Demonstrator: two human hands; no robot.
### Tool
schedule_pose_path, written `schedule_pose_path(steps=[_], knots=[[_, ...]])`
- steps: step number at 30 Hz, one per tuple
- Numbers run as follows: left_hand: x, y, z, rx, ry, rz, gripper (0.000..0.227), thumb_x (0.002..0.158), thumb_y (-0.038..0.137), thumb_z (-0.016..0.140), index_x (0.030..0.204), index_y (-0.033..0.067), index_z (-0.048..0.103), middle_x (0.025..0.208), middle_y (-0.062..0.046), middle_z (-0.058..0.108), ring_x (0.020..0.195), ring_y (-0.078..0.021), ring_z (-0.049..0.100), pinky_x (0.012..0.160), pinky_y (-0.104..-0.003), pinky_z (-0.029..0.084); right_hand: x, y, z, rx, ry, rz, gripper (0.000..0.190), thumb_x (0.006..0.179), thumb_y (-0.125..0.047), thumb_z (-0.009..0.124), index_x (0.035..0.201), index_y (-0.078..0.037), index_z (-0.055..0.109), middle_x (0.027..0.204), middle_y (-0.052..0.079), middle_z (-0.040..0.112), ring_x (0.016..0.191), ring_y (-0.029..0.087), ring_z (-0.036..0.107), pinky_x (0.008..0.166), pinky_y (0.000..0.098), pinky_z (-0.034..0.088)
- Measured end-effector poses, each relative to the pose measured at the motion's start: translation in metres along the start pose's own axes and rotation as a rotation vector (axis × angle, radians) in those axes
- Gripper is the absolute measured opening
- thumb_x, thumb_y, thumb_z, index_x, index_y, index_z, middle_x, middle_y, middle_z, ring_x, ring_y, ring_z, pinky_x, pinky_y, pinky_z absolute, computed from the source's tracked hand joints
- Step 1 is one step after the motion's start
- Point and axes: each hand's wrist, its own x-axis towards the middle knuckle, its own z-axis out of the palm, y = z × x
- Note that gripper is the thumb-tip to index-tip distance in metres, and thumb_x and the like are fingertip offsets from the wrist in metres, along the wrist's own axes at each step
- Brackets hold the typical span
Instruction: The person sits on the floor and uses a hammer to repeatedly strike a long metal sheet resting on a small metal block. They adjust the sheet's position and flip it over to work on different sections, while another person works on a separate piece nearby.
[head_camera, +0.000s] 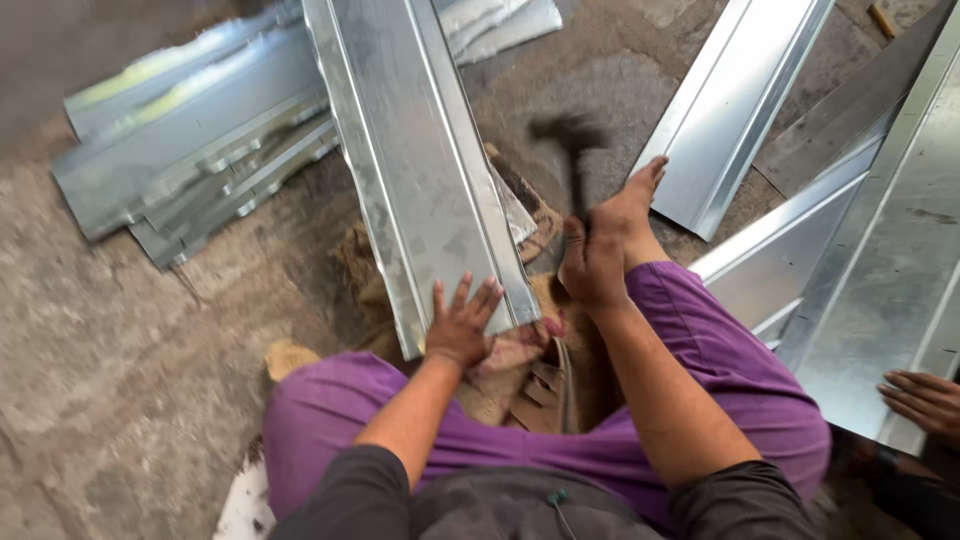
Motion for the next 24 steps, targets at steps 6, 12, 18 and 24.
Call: schedule_pose_path(steps=[6,12,18,24], knots=[[0.003,-0.003,-0.002,0.033,-0.024,0.002,0.086,0.09,0.052,0.059,0.162,0.0322,0.015,0.172,0.007,0.01,0.157,-0.026,0.003,0.121,-0.066,-0.006,-0.019,-0.013,-0.001,0.091,-0.011,-0.197,0.018,0.107,-0.021,0.052,0.093,-0.01,0.053,0.082,0.022,0.06,0.074,0.039,0.06,0.071,0.0467,0.048],[0.004,0.0,-0.011,-0.012,-0.068,-0.021,0.084,0.094,0.052,0.056,0.164,0.0324,0.014,0.173,0.009,0.008,0.16,-0.0257,0.001,0.123,-0.066,-0.007,-0.015,-0.014,0.008,-0.191,-0.208,0.014,0.021,0.105,-0.023,0.06,0.113,-0.005,0.057,0.078,0.023,0.065,0.07,0.046,0.066,0.063,0.0543,0.05],[-0.001,0.0,-0.014,-0.014,-0.084,-0.013,0.082,0.095,0.051,0.055,0.163,0.0322,0.013,0.172,0.008,0.006,0.159,-0.0247,-0.001,0.124,-0.063,-0.008,-0.045,-0.015,0.007,0.272,0.025,0.038,0.021,0.104,-0.022,0.052,0.113,-0.003,0.05,0.076,0.025,0.06,0.065,0.043,0.062,0.06,0.0528,0.049],[-0.001,0.0,-0.013,-0.009,-0.041,0.0,0.084,0.093,0.055,0.054,0.163,0.0315,0.014,0.172,0.008,0.006,0.158,-0.025,0.0,0.123,-0.061,-0.009,-0.013,-0.005,0.008,-0.249,-0.192,0.219,0.023,0.109,-0.023,0.061,0.12,-0.002,0.059,0.084,0.023,0.067,0.08,0.048,0.067,0.072,0.0525,0.05]])
